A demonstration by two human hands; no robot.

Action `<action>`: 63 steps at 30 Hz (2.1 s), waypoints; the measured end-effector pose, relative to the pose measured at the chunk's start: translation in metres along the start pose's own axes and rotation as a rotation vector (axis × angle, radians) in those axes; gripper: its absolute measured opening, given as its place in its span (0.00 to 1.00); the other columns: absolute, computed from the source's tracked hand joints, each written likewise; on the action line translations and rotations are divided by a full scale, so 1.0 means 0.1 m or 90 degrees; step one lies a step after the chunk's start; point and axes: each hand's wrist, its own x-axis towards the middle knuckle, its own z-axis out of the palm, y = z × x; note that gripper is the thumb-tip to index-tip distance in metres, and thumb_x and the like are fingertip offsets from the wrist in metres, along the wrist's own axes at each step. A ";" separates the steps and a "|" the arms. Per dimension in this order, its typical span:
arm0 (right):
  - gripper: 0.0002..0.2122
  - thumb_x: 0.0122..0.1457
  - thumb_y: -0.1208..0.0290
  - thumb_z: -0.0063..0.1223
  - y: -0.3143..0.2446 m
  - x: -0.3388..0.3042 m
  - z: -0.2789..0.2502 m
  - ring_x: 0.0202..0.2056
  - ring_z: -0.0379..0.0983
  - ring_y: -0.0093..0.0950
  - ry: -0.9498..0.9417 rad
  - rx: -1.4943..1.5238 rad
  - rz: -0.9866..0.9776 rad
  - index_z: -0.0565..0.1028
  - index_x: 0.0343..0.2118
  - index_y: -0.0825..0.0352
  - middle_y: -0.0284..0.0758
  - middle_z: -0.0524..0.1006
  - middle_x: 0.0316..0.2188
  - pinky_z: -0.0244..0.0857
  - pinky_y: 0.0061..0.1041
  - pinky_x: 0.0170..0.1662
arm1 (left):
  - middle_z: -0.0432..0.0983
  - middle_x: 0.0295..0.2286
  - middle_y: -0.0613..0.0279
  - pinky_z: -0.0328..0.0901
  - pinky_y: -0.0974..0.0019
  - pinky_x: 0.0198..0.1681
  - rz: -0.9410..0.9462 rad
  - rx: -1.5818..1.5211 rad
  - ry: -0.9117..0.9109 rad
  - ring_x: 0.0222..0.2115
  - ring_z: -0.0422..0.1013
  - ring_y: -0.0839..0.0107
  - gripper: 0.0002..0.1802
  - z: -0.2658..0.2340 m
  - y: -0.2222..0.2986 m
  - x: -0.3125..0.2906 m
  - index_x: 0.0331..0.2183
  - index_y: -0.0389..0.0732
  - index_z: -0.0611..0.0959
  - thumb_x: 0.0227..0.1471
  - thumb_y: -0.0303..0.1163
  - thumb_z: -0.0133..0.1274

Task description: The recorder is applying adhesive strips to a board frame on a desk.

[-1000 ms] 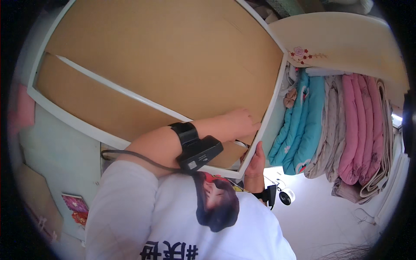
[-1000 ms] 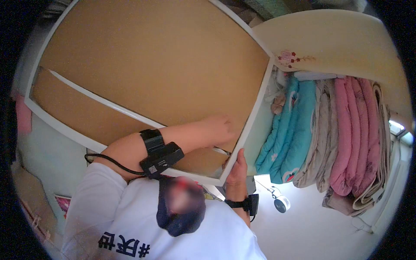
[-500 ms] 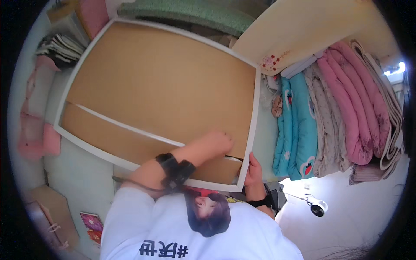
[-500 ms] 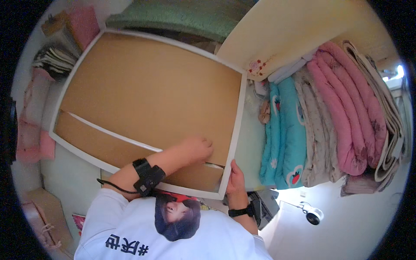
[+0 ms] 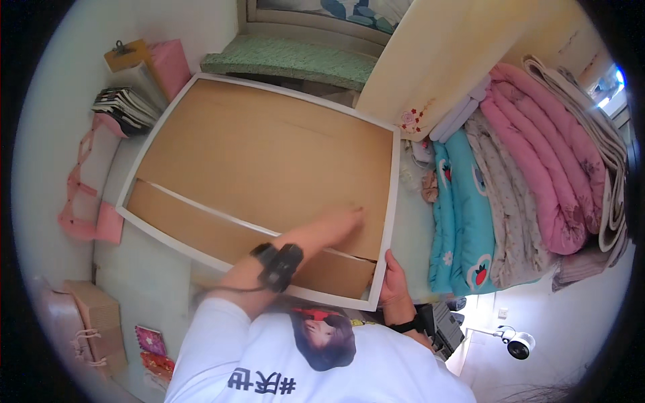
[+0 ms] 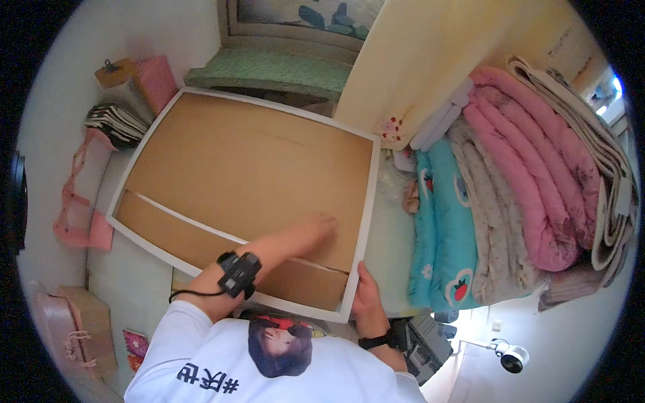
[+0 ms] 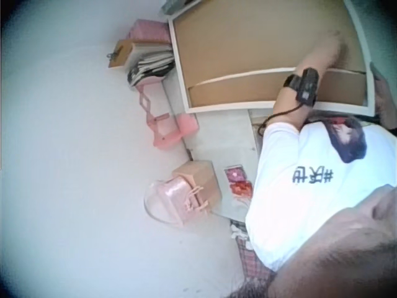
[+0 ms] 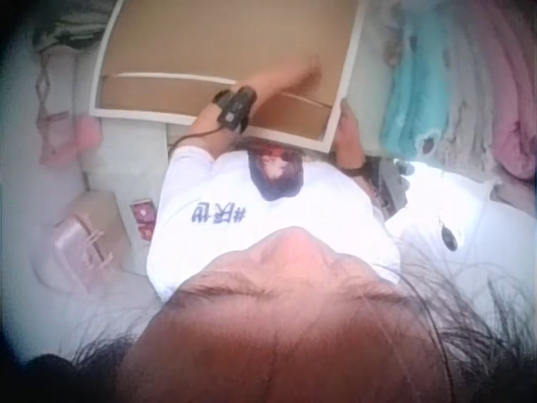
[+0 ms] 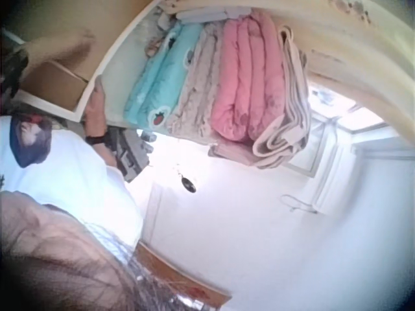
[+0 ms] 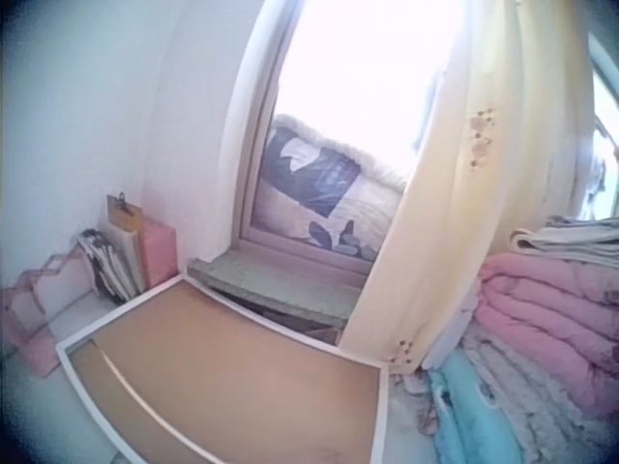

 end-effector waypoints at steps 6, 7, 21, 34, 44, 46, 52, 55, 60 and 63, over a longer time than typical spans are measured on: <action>0.19 0.61 0.57 0.39 0.04 -0.07 0.29 0.38 0.73 0.34 0.070 -0.013 -0.003 0.68 0.46 0.68 0.40 0.75 0.38 0.69 0.32 0.40 | 0.56 0.55 0.61 0.47 0.46 0.56 -0.009 0.241 0.051 0.56 0.52 0.56 0.28 -0.01 -0.02 0.57 0.53 0.43 0.64 0.48 0.27 0.43; 0.19 0.61 0.57 0.39 0.04 -0.06 0.28 0.39 0.73 0.34 0.082 -0.003 -0.008 0.68 0.46 0.67 0.40 0.75 0.39 0.69 0.32 0.41 | 0.53 0.57 0.62 0.43 0.42 0.56 -0.029 0.240 0.014 0.57 0.50 0.59 0.28 0.03 -0.01 0.62 0.54 0.45 0.64 0.49 0.28 0.42; 0.17 0.60 0.57 0.39 -0.03 -0.06 0.38 0.28 0.74 0.31 0.185 -0.037 0.003 0.69 0.43 0.66 0.37 0.76 0.33 0.70 0.28 0.30 | 0.64 0.49 0.58 0.49 0.45 0.54 -0.076 0.242 0.126 0.52 0.59 0.57 0.25 0.18 -0.12 0.75 0.50 0.43 0.69 0.47 0.30 0.45; 0.18 0.62 0.58 0.35 -0.05 0.08 -0.13 0.35 0.74 0.32 0.092 0.030 -0.017 0.68 0.45 0.66 0.36 0.75 0.37 0.71 0.31 0.32 | 0.66 0.46 0.52 0.46 0.46 0.56 -0.225 0.079 0.119 0.51 0.59 0.53 0.24 -0.59 -0.41 -0.21 0.47 0.41 0.71 0.44 0.33 0.50; 0.17 0.60 0.66 0.41 -0.21 0.22 -0.07 0.47 0.68 0.33 0.080 -0.138 -0.112 0.65 0.50 0.69 0.38 0.71 0.46 0.61 0.32 0.51 | 0.64 0.49 0.45 0.52 0.52 0.54 -0.622 0.502 0.670 0.52 0.57 0.49 0.28 -1.55 -1.96 -2.86 0.50 0.37 0.68 0.50 0.44 0.44; 0.17 0.59 0.67 0.41 -0.29 0.19 -0.24 0.47 0.67 0.33 0.135 -0.204 -0.179 0.65 0.50 0.69 0.38 0.71 0.46 0.60 0.33 0.52 | 0.66 0.46 0.44 0.54 0.53 0.53 -0.715 0.301 0.619 0.50 0.59 0.48 0.26 -1.75 -1.94 -3.00 0.48 0.37 0.70 0.50 0.42 0.44; 0.19 0.60 0.62 0.39 -0.35 0.04 -0.10 0.49 0.66 0.35 0.109 -0.200 -0.120 0.65 0.50 0.69 0.41 0.69 0.48 0.58 0.36 0.54 | 0.68 0.41 0.44 0.61 0.55 0.47 -0.634 0.215 0.540 0.44 0.64 0.50 0.21 -1.82 -2.21 -3.36 0.42 0.36 0.74 0.48 0.39 0.47; 0.20 0.61 0.62 0.38 -0.39 0.04 -0.17 0.51 0.64 0.36 0.085 -0.209 -0.128 0.64 0.51 0.69 0.41 0.69 0.49 0.57 0.37 0.55 | 0.69 0.41 0.47 0.61 0.56 0.46 -0.729 0.256 0.538 0.42 0.65 0.50 0.20 -1.93 -2.03 -3.21 0.42 0.37 0.75 0.47 0.37 0.49; 0.21 0.60 0.61 0.39 -0.35 0.09 -0.09 0.51 0.63 0.37 0.097 -0.229 -0.133 0.63 0.52 0.69 0.41 0.68 0.50 0.56 0.37 0.55 | 0.72 0.39 0.52 0.63 0.59 0.44 -0.827 0.422 0.492 0.38 0.68 0.55 0.23 -2.14 -2.02 -3.36 0.42 0.40 0.77 0.40 0.33 0.56; 0.21 0.60 0.61 0.39 -0.42 0.10 -0.28 0.52 0.63 0.37 0.094 -0.235 -0.130 0.63 0.52 0.69 0.42 0.68 0.50 0.56 0.38 0.56 | 0.76 0.36 0.56 0.63 0.66 0.42 -0.684 -0.096 0.478 0.36 0.71 0.64 0.23 -2.33 -2.13 -3.54 0.42 0.39 0.78 0.38 0.29 0.56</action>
